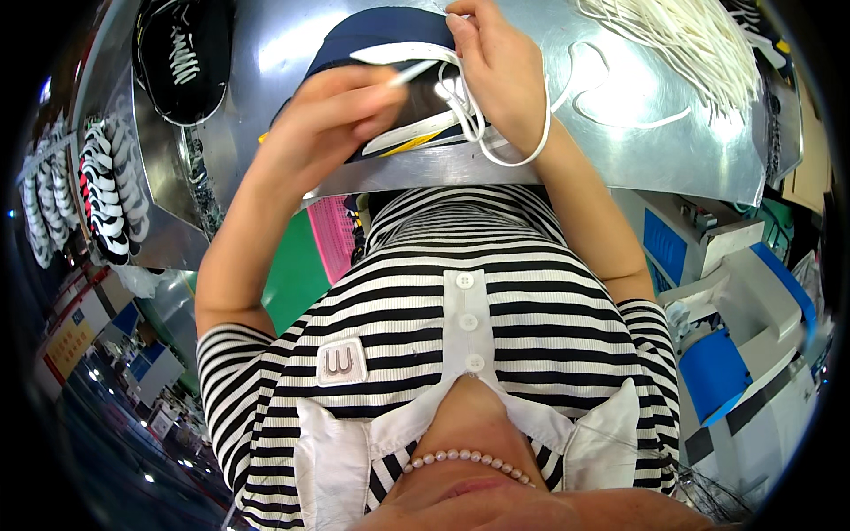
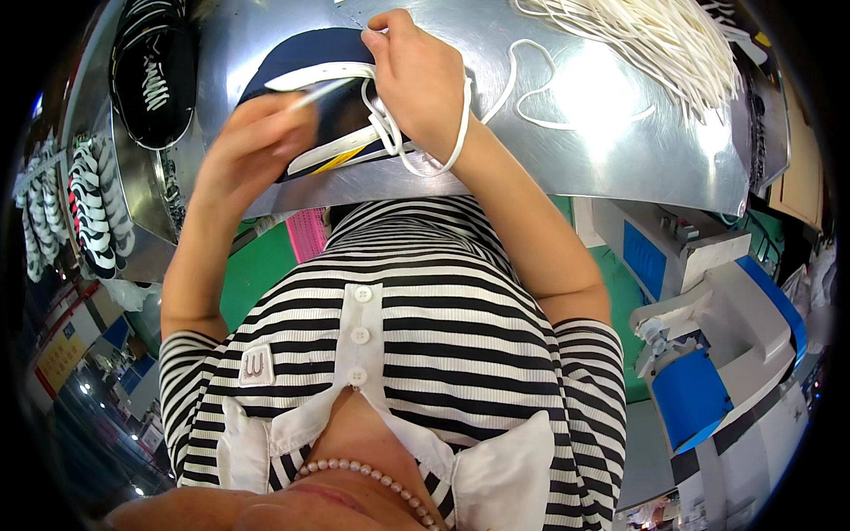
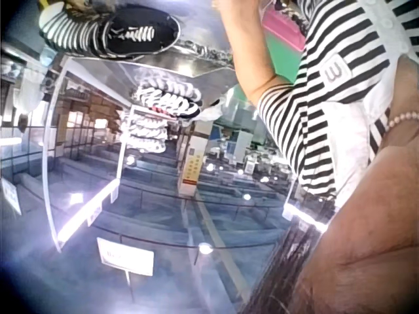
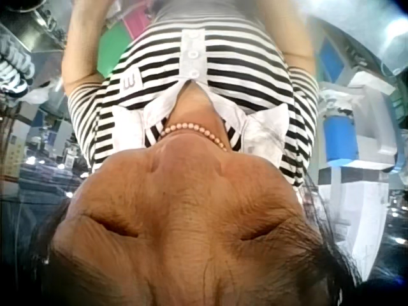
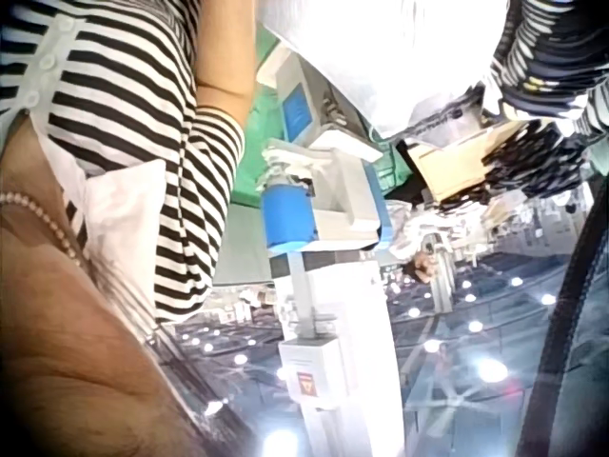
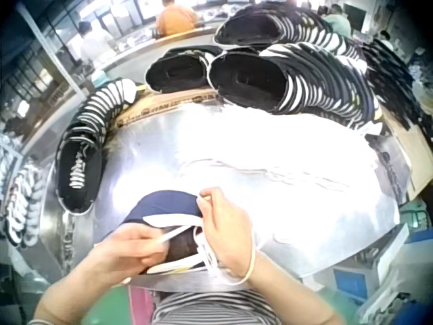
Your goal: The person threads white shoelaces through the eyelets of a blue and white sneaker on a metal workbench. They pull the laces through each eyelet, adjust the tension, and continue the process across multiple shoes in a factory setting.
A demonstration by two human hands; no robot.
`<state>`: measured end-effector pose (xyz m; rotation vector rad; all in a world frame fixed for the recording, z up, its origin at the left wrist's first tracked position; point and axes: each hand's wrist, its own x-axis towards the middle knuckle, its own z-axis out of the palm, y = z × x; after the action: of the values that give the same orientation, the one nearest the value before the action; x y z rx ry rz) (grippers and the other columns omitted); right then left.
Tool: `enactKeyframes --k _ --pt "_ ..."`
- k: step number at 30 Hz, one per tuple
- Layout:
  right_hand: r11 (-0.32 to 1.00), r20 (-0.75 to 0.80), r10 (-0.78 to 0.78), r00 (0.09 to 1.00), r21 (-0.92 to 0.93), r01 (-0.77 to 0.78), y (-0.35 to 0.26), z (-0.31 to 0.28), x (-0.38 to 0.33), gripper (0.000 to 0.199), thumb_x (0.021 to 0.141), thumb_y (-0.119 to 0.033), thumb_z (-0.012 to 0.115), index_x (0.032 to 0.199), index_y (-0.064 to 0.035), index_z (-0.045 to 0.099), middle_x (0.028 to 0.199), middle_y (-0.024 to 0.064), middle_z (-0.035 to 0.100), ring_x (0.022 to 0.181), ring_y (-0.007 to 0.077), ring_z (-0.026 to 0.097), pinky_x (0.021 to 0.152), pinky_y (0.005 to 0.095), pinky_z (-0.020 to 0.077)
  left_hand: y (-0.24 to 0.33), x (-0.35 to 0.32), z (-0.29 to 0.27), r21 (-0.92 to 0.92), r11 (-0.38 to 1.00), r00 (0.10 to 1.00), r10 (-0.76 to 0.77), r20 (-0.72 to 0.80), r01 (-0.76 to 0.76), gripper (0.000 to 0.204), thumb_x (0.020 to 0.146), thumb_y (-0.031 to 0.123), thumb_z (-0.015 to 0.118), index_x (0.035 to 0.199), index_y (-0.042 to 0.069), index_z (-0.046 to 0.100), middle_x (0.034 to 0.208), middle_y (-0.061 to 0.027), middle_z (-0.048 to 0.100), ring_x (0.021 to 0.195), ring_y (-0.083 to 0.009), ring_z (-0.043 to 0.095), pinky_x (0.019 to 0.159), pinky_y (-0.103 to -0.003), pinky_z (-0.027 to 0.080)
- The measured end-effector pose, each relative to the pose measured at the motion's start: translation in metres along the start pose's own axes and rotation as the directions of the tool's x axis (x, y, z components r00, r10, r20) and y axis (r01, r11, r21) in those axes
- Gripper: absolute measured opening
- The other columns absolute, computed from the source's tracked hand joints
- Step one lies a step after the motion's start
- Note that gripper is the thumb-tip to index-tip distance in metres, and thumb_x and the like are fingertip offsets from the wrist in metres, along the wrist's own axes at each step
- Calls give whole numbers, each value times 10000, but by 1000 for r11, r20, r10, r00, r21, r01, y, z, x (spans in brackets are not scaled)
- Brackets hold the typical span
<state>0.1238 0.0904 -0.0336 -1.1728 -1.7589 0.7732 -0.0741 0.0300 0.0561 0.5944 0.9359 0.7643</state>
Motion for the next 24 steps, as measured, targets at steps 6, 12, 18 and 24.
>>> enactKeyframes --k 6,12,18,24 --pt "989 29 146 989 30 -146 -19 -11 2 198 1003 -196 508 1082 -27 575 811 234 648 795 423 645 692 485 487 109 -132 -3 -560 379 561 806 -191 -736 239 794 -116 536 744 87 418 731 -55 476 507 -126 445 568 -281 392" --pt "940 77 128 989 310 -146 -10 -6 3 187 989 -120 558 1139 -8 566 745 126 633 669 199 625 624 326 482 -10 -42 24 899 262 731 677 88 -351 152 815 73 753 953 49 694 1006 -59 654 886 -181 628 738 -278 488" --pt "861 175 78 981 485 -155 -39 -41 -25 228 968 -97 574 1168 8 544 804 108 640 688 170 632 614 296 497 -64 -1 20 977 -2 636 759 140 -213 145 756 65 767 839 46 649 994 -68 647 895 -270 613 761 -359 489" --pt "959 352 40 935 250 -136 -35 -50 -67 168 953 -165 642 1058 -46 586 817 122 692 670 217 662 624 311 503 -65 3 24 989 41 621 782 58 -144 199 815 82 759 970 33 644 915 -96 653 796 -258 634 707 -326 499"
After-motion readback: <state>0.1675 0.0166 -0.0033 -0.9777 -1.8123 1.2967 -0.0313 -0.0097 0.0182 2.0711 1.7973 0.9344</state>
